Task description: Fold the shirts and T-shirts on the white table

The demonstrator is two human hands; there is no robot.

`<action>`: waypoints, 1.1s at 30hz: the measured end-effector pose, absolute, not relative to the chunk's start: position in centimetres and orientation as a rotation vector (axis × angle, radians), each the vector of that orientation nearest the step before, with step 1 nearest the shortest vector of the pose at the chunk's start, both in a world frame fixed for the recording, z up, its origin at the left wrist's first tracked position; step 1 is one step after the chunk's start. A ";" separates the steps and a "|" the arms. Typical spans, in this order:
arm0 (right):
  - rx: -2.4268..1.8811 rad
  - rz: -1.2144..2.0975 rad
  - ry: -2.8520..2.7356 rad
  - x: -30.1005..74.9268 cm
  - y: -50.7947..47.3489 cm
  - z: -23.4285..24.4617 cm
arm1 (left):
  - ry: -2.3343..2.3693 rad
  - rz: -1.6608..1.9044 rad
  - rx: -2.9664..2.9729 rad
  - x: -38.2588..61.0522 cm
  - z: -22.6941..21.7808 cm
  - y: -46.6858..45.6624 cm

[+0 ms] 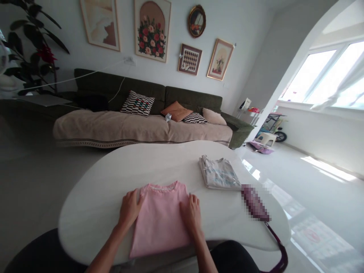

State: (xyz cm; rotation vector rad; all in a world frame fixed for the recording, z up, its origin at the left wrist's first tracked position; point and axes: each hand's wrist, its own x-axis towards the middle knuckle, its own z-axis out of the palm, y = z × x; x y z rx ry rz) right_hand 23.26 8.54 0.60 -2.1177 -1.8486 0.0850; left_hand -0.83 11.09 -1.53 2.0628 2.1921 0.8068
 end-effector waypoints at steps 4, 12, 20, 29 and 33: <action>-2.261 0.256 -1.696 23.8 5.2 0.3 | 2.119 0.610 2.024 -0.5 -1.9 6.1; -1.969 0.478 -1.625 26.1 4.0 0.7 | 1.442 0.757 1.236 1.1 0.2 4.9; -1.795 0.437 -1.534 35.3 7.0 4.3 | 0.942 0.899 1.147 9.9 7.0 8.8; -2.003 0.071 -1.302 48.1 16.4 8.0 | 0.812 1.007 1.339 20.1 9.1 16.1; -2.077 0.070 -1.238 51.5 19.6 7.1 | 0.883 1.096 1.498 19.4 5.6 15.1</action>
